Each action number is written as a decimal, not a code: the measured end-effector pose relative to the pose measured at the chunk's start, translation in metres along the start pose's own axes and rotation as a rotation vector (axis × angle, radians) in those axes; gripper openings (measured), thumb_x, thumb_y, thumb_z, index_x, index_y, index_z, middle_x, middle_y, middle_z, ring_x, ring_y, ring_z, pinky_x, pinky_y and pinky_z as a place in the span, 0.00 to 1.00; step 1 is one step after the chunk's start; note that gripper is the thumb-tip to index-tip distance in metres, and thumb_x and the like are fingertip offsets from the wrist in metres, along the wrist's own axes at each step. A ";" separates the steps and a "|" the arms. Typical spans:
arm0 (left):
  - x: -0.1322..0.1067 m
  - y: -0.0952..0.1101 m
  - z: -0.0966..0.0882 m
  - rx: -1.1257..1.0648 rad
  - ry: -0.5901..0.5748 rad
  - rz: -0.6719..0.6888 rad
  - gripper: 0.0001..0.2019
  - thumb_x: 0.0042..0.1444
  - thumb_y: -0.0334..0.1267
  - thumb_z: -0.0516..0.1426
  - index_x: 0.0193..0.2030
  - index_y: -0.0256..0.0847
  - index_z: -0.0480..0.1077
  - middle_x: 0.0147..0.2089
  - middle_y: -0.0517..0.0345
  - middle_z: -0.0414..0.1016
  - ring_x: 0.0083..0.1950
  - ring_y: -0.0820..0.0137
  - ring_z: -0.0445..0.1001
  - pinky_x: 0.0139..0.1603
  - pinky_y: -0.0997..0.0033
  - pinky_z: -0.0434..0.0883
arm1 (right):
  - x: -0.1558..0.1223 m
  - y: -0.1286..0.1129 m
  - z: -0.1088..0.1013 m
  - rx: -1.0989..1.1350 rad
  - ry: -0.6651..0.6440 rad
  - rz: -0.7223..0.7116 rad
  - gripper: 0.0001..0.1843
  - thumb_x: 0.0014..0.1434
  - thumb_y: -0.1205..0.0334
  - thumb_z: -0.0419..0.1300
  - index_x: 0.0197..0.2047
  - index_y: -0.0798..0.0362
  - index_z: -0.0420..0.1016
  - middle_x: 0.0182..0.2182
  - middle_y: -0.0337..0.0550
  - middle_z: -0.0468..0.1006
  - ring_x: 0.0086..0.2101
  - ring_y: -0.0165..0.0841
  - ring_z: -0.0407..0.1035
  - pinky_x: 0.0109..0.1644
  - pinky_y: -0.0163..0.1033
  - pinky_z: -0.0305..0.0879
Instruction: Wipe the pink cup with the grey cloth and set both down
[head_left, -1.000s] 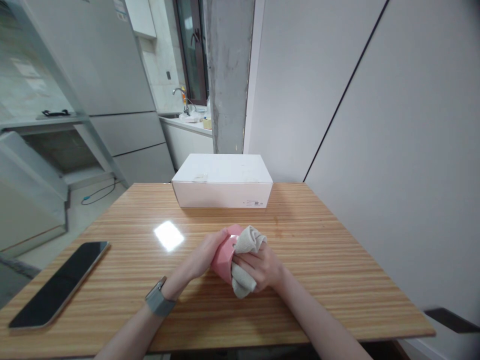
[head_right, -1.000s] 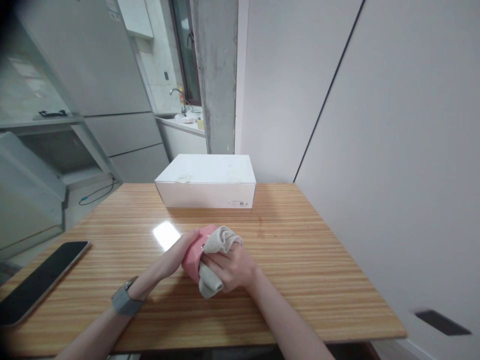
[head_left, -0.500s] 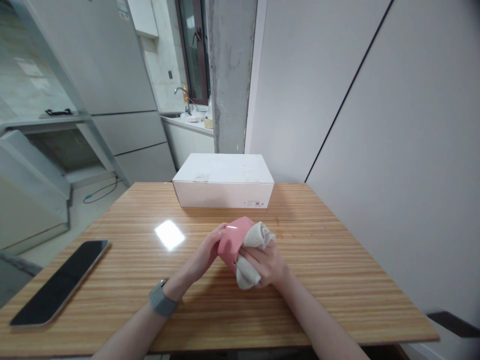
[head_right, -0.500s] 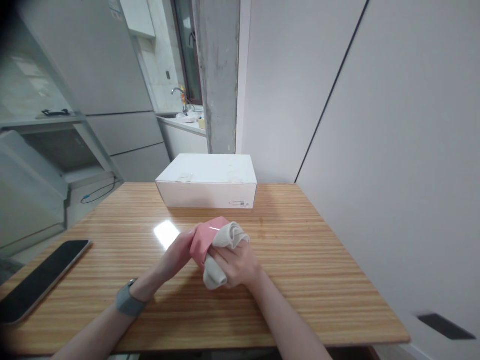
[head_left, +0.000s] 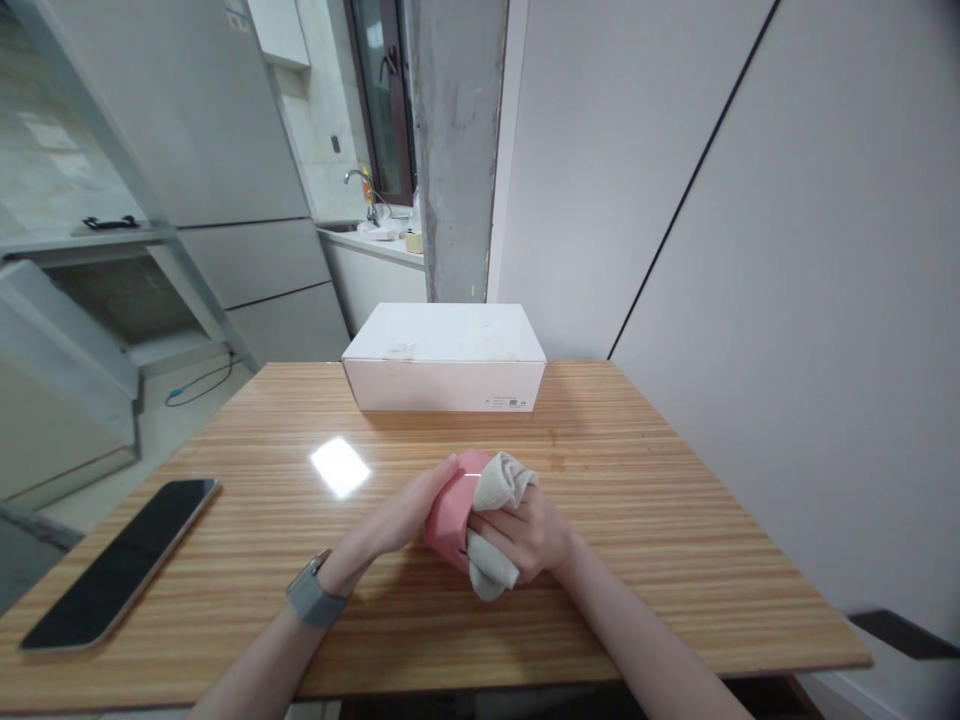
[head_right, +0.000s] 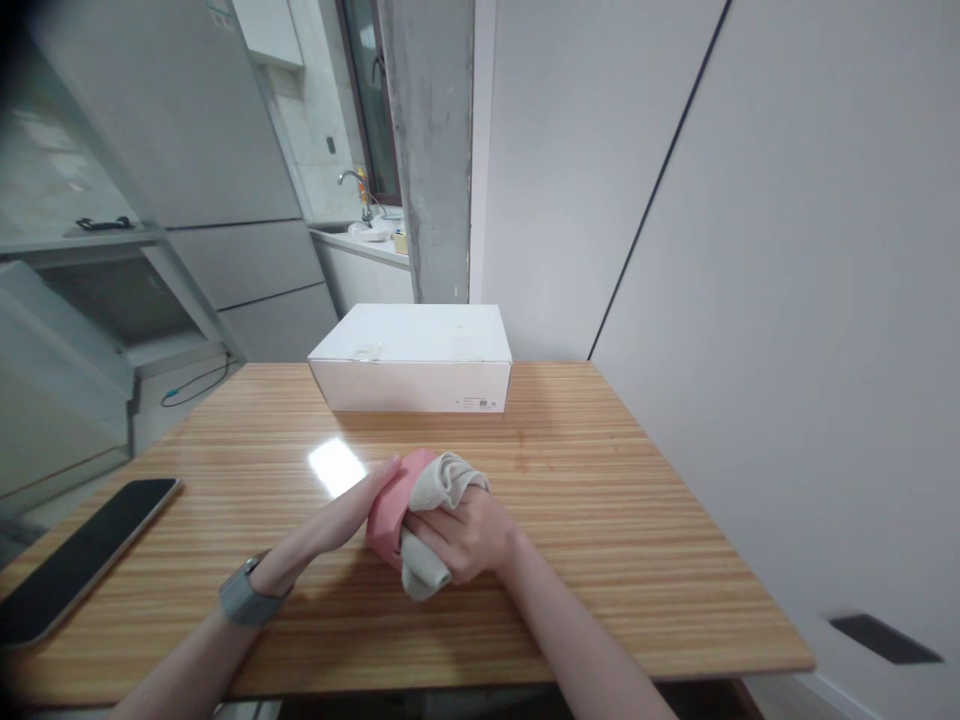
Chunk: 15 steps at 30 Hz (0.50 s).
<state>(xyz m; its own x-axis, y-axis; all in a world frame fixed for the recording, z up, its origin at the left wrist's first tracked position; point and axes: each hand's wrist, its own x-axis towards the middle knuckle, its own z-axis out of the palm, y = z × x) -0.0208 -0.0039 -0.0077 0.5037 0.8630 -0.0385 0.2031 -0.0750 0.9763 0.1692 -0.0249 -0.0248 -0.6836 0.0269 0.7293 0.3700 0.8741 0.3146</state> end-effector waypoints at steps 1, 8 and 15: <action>0.000 0.000 0.000 0.014 -0.003 0.023 0.26 0.63 0.53 0.43 0.49 0.37 0.73 0.54 0.54 0.74 0.56 0.63 0.69 0.62 0.63 0.58 | 0.000 0.001 0.000 0.008 0.006 0.009 0.16 0.62 0.66 0.46 0.37 0.59 0.74 0.29 0.46 0.79 0.29 0.35 0.71 0.34 0.42 0.66; -0.001 0.002 0.003 0.075 0.013 0.080 0.27 0.64 0.52 0.41 0.42 0.34 0.74 0.45 0.52 0.78 0.48 0.60 0.72 0.57 0.59 0.64 | 0.000 0.003 0.001 0.090 0.086 0.151 0.18 0.61 0.62 0.44 0.44 0.58 0.72 0.32 0.48 0.80 0.33 0.39 0.74 0.41 0.46 0.66; -0.003 0.007 0.010 -0.169 -0.007 0.219 0.19 0.58 0.44 0.52 0.54 0.40 0.69 0.57 0.51 0.71 0.59 0.59 0.65 0.62 0.62 0.57 | -0.013 0.004 0.005 0.090 0.111 0.378 0.18 0.58 0.58 0.45 0.44 0.56 0.71 0.33 0.50 0.80 0.34 0.39 0.74 0.42 0.45 0.66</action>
<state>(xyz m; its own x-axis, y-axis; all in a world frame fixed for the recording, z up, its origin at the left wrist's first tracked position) -0.0120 -0.0124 -0.0026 0.5263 0.8317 0.1768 -0.0544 -0.1746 0.9831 0.1768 -0.0189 -0.0364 -0.4362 0.3064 0.8461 0.5224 0.8518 -0.0391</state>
